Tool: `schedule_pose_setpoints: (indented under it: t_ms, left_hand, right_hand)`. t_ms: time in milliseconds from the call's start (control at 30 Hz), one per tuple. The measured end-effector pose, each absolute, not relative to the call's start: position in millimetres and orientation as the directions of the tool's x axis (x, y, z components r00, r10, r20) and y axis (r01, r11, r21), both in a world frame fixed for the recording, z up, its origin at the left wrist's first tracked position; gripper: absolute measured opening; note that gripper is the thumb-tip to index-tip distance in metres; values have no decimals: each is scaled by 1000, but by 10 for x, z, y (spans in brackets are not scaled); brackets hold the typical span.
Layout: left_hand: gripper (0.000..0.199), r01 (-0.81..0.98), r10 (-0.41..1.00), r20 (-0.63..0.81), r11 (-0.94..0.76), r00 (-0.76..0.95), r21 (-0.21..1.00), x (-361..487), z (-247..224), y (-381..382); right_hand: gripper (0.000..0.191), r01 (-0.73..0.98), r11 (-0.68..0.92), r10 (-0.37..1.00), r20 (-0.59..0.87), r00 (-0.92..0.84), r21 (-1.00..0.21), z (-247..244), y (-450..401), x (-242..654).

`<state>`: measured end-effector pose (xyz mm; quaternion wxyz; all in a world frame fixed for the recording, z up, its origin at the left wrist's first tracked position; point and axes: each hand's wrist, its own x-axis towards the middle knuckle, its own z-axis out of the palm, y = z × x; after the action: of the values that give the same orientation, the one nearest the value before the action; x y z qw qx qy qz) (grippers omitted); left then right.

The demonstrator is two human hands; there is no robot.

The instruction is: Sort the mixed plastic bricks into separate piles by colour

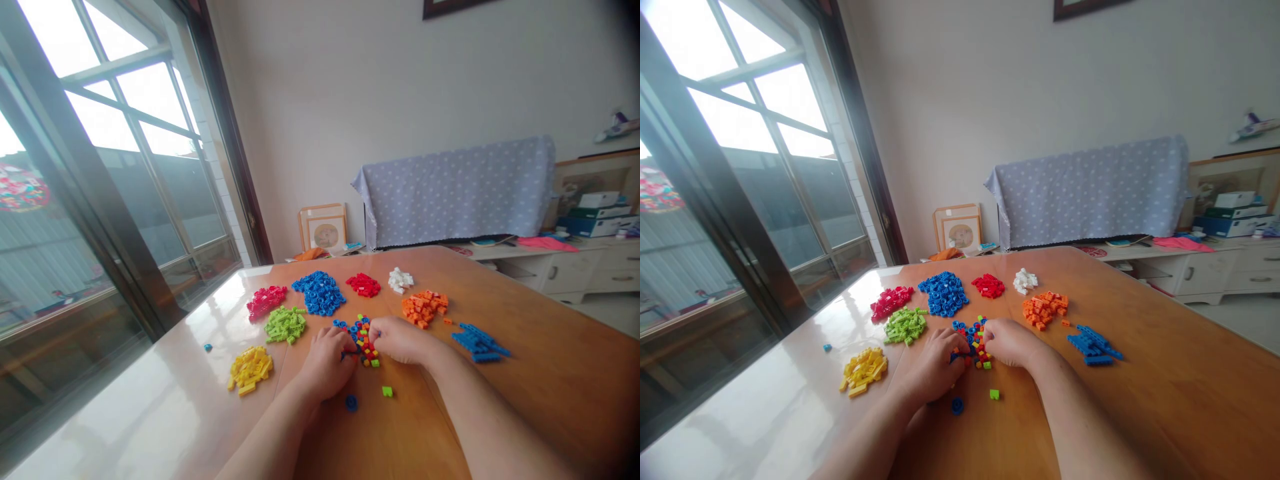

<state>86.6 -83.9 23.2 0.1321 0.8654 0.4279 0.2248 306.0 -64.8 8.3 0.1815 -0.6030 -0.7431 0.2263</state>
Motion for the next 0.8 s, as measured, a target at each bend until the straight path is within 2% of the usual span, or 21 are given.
schedule_pose_setpoints:
  t_ms: [167,333,467,600,800]
  left_hand:
    - [27,724,875,337,-479,348,496,752,197,-715]
    - [24,724,904,368,-402,217,561,650,106,-602]
    - [24,735,910,324,-402,257,546,679,115,-621]
    - [22,775,918,248,-395,310,493,742,182,-683]
    - [23,815,913,218,-406,345,413,752,218,-706]
  right_hand:
    - [14,799,186,975,6,-223,-572,131,-694,2960]
    - [9,832,191,976,7,-219,-521,212,-809,2776]
    - [16,862,208,971,-11,-240,-462,230,-855,2674]
    - [14,892,213,972,-7,-235,-398,189,-841,2618]
    - [8,886,214,972,-1,-236,-411,167,-825,2620]
